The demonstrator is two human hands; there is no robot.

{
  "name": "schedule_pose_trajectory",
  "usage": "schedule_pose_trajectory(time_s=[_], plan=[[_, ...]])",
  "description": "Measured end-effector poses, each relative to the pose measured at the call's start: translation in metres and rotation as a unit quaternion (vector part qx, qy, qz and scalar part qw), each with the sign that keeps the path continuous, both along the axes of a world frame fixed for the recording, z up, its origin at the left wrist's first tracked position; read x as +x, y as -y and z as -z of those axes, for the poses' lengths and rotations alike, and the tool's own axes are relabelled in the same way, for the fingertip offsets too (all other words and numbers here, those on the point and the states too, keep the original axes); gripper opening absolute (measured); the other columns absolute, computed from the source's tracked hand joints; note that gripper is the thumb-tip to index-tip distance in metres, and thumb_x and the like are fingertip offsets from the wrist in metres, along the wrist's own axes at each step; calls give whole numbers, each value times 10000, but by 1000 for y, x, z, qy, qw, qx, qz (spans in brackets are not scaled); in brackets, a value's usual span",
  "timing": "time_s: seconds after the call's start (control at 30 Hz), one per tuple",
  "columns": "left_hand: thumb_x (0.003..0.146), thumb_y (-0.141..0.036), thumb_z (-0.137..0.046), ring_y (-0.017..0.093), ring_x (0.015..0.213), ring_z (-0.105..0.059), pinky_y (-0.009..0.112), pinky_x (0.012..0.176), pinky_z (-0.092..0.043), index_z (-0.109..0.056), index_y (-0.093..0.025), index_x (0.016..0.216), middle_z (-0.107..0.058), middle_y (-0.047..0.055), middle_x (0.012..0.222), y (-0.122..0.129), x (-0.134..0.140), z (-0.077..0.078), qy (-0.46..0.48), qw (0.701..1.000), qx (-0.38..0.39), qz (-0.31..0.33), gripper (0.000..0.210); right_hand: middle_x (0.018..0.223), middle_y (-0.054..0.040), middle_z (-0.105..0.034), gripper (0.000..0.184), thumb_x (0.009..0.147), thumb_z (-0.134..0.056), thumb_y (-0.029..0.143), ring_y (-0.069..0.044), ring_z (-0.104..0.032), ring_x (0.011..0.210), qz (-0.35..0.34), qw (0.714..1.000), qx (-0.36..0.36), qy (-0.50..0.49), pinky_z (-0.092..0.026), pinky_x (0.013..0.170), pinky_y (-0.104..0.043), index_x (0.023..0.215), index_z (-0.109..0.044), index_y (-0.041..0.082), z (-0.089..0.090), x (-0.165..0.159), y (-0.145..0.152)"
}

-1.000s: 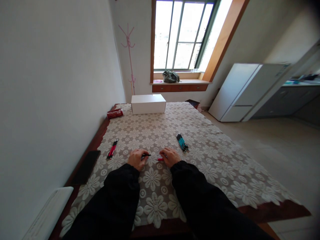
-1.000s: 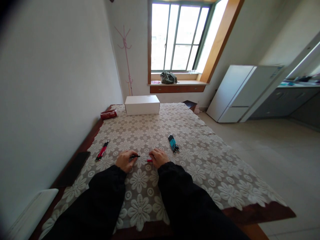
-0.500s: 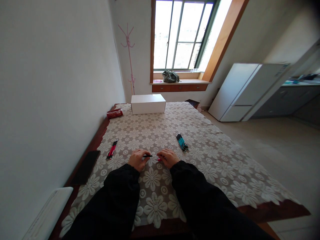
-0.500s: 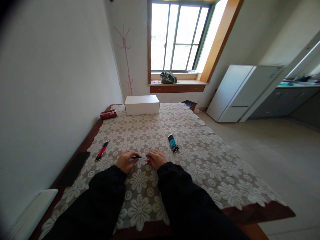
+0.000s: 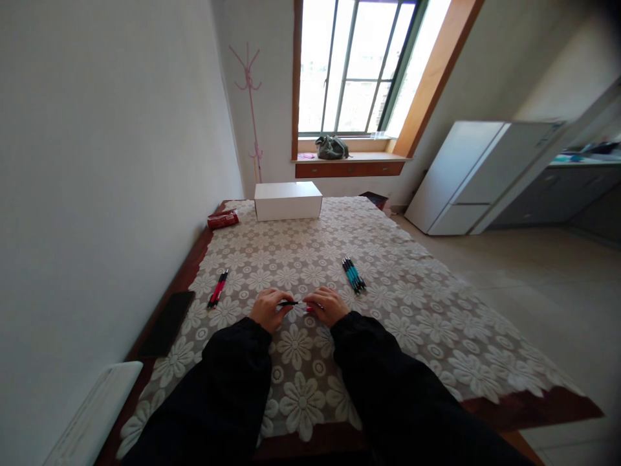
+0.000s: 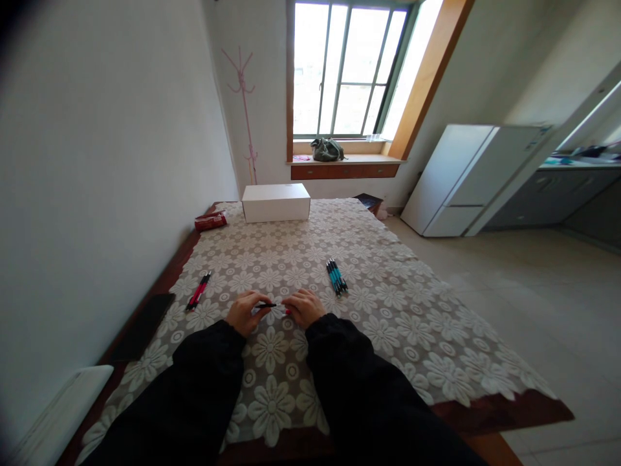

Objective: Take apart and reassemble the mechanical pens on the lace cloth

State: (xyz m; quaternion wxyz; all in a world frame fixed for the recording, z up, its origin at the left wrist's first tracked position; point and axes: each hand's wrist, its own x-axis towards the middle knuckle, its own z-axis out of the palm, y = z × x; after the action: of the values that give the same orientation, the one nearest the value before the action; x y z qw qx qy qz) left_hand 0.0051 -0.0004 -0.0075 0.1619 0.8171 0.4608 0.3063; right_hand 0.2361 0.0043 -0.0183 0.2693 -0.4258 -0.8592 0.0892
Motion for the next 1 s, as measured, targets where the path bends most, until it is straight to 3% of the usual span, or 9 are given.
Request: schedule_pose_trajectory(time_s=[0.4,0.63,1.0], plan=[[819,-219,-631,153,843,-633,277,797,-513,-672,-220,902,-682,17,854,2,2,2,48,998,-30,23,92,862,-27,-722,201,919,-533,271,-177,-594,854,-9,1000,-7,-9,-425,817,-323,970,-727,281,3,-2,0],[806,-187,-646,135,800,-632,253,759,-524,-674,-207,900,-661,12,824,2,2,5,69,997,-15,35,99,799,-19,-717,175,886,-572,195,-162,-593,784,-27,998,37,-44,-429,768,-299,913,-734,256,8,-6,0],[833,-235,-638,167,865,-642,311,835,-496,-672,-228,995,-704,28,916,0,2,2,21,999,23,6,166,866,-22,-718,151,908,-560,218,-177,-586,840,20,998,42,-41,-429,823,-327,915,-708,251,6,-5,0]])
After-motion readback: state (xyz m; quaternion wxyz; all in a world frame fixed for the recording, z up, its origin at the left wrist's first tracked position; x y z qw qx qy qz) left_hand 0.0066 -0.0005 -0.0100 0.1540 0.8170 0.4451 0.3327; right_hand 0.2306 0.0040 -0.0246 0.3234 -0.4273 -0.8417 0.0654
